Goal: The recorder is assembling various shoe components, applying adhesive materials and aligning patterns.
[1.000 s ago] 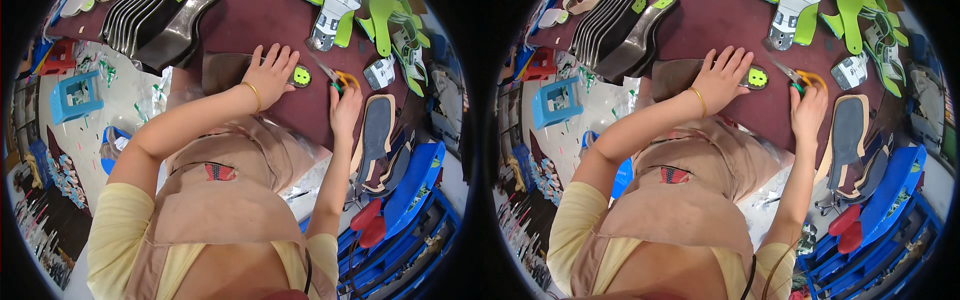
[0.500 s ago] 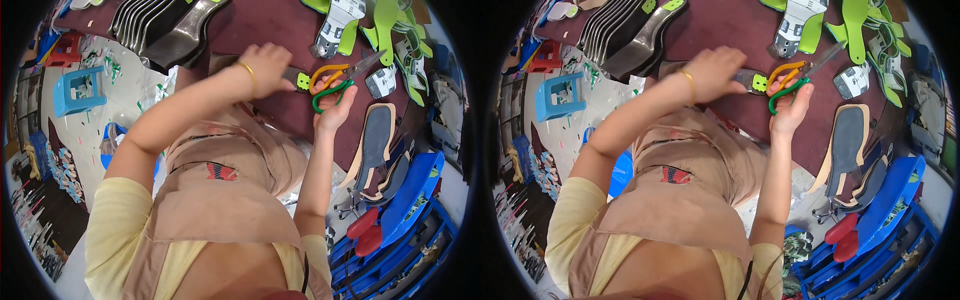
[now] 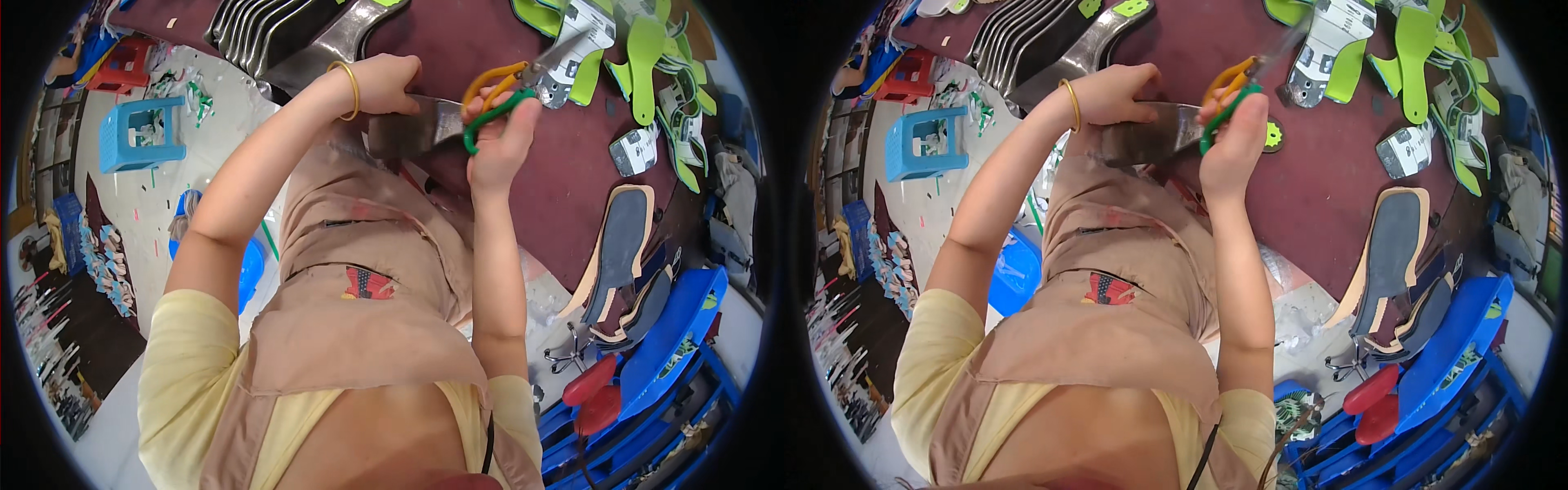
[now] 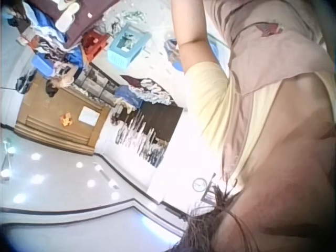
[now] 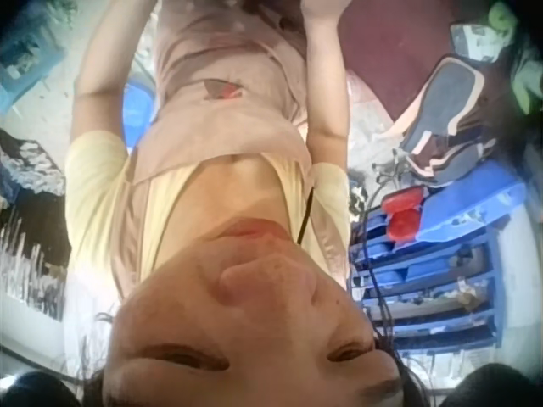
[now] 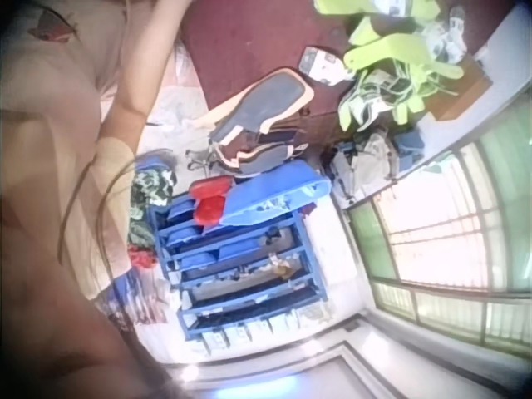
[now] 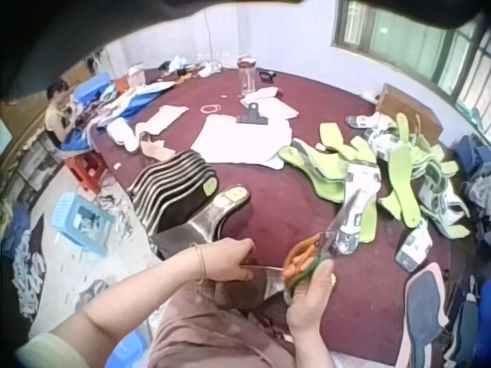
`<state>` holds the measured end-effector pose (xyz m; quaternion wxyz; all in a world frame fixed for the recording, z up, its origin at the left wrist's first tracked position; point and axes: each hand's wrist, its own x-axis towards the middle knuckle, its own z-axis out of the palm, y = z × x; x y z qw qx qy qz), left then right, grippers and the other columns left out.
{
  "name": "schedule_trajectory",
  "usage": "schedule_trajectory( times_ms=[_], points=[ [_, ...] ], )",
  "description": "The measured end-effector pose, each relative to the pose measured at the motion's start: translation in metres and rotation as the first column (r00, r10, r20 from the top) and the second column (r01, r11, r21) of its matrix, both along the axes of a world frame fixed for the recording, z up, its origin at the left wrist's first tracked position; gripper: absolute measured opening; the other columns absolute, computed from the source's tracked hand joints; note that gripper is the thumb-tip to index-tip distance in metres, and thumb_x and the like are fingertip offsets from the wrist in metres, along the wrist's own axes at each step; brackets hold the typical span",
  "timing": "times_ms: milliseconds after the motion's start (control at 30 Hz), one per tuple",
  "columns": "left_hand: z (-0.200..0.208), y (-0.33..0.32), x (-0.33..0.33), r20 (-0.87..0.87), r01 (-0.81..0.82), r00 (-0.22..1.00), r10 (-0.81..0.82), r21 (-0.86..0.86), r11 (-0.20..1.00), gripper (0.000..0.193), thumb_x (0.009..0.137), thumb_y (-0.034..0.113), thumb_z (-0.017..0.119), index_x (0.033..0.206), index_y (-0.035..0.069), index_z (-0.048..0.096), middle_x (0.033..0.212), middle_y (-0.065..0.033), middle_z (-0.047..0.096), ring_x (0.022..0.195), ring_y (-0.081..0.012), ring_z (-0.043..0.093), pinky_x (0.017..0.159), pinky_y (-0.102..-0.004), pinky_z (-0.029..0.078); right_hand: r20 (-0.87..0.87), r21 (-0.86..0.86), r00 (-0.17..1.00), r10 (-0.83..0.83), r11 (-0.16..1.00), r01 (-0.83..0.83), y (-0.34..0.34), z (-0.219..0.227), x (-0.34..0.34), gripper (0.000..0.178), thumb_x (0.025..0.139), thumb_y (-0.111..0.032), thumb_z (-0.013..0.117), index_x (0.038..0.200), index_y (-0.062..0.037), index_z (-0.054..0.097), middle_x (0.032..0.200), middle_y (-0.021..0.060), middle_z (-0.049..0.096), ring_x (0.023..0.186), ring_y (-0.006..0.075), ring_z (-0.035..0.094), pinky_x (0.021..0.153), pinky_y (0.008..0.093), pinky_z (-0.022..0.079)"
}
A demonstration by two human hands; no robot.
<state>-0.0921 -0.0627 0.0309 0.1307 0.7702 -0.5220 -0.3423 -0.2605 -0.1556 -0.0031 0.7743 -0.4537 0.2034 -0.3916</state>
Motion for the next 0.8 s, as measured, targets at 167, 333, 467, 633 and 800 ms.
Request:
schedule_trajectory(
  times_ms=[167, 333, 467, 633, 800],
  points=[
    [-0.002, 0.001, -0.004, 0.03, 0.036, 0.999, -0.036, 0.028, 0.999, 0.048, 0.077, 0.027, 0.069, 0.112, -0.001, 0.053, 0.095, -0.0197, 0.064, 0.09, -0.0322, 0.062, 0.079, -0.0367, 0.049, -0.087, 0.049, 0.988, 0.13, 0.991, -0.126, 0.023, -0.006, -0.018, 0.047, 0.097, -0.05, 0.031, 0.088, -0.0068, 0.048, 0.094, 0.0105, 0.054, 0.078, 0.0203, 0.055, 0.071, 0.0372, 0.047],
    [-0.002, -0.002, -0.011, 0.054, -0.021, 0.998, 0.018, 0.071, 0.997, 0.054, 0.076, 0.03, 0.071, 0.114, -0.003, 0.053, 0.103, -0.0207, 0.063, 0.097, -0.0328, 0.061, 0.082, -0.0367, 0.049, -0.003, 0.177, 0.977, 0.215, 0.961, -0.211, 0.03, -0.01, -0.031, 0.044, 0.098, -0.047, 0.034, 0.093, -0.005, 0.048, 0.096, 0.0109, 0.054, 0.079, 0.018, 0.055, 0.071, 0.034, 0.046],
    [0.015, 0.006, -0.016, -0.163, -0.036, 0.986, 0.045, 0.053, 0.998, 0.057, 0.075, 0.033, 0.073, 0.114, -0.005, 0.054, 0.108, -0.0211, 0.062, 0.102, -0.032, 0.06, 0.084, -0.0368, 0.048, -0.237, -0.33, 0.967, -0.092, 0.944, 0.009, 0.008, 0.003, -0.057, 0.044, 0.096, -0.042, 0.041, 0.101, 0.0015, 0.05, 0.085, 0.0076, 0.055, 0.075, 0.0132, 0.053, 0.069, 0.027, 0.044],
    [-0.008, 0.02, -0.041, -0.551, -0.243, 0.783, 0.289, 0.157, 0.957, 0.063, 0.075, 0.023, 0.075, 0.124, -0.002, 0.043, 0.102, -0.0138, 0.06, 0.093, -0.0178, 0.058, 0.081, -0.0287, 0.047, -0.448, -0.859, 0.53, -0.72, 0.511, -0.032, -0.042, 0.006, -0.119, 0.023, 0.088, -0.021, 0.058, 0.093, 0.0013, 0.052, 0.095, 0.0162, 0.052, 0.089, 0.0293, 0.05, 0.081, 0.039, 0.04],
    [-0.028, 0.04, -0.079, -0.814, -0.493, 0.447, 0.371, 0.122, 0.861, 0.067, 0.078, 0.011, 0.073, 0.132, 0.001, 0.034, 0.107, -0.0104, 0.057, 0.099, -0.0157, 0.055, 0.086, -0.0285, 0.045, -0.641, -0.661, 0.593, -0.487, 0.743, -0.104, 0.004, 0.013, -0.098, 0.035, 0.083, -0.019, 0.068, 0.105, -0.0008, 0.048, 0.093, 0.0105, 0.053, 0.081, 0.0211, 0.054, 0.074, 0.0333, 0.045]
  ],
)
